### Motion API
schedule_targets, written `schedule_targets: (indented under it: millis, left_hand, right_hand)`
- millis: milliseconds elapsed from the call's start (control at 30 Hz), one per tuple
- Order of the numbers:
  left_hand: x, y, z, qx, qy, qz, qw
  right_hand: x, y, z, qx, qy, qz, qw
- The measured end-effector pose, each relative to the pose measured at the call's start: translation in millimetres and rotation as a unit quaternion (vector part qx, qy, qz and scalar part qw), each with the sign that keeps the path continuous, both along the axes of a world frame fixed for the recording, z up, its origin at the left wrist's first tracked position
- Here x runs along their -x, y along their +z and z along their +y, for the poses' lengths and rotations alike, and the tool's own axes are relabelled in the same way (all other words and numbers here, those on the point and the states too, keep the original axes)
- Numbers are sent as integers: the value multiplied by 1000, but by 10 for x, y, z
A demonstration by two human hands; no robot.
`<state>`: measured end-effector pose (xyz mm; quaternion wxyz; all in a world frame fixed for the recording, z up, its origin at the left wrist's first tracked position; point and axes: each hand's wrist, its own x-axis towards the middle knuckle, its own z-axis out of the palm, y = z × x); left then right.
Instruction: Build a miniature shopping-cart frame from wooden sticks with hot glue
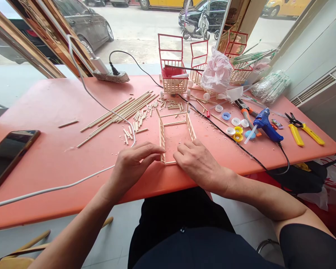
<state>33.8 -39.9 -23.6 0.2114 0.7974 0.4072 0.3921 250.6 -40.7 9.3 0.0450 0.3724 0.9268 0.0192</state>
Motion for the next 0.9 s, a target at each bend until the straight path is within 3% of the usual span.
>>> schedule_targets:
  millis: [133, 233, 333, 433, 633, 900]
  left_hand:
    - [8, -16, -42, 26, 14, -4, 1000]
    - [25, -32, -89, 74, 57, -37, 995]
    - [42, -30, -138, 79, 93, -5, 993]
    - [33, -18, -172, 85, 72, 51, 992]
    - [-63, -9, -181, 97, 50, 44, 993]
    - [-139, -66, -203, 101, 105, 32, 989]
  right_hand:
    - [-10, -7, 13, -5, -7, -4, 1000]
    - [-9, -3, 16, -8, -4, 0, 1000]
    - [-2, 1, 17, -11, 4, -1, 1000]
    - [-1, 0, 17, -12, 12, 0, 1000]
    - [-30, -53, 23, -35, 22, 25, 999]
    - [-73, -154, 53, -67, 48, 45, 996]
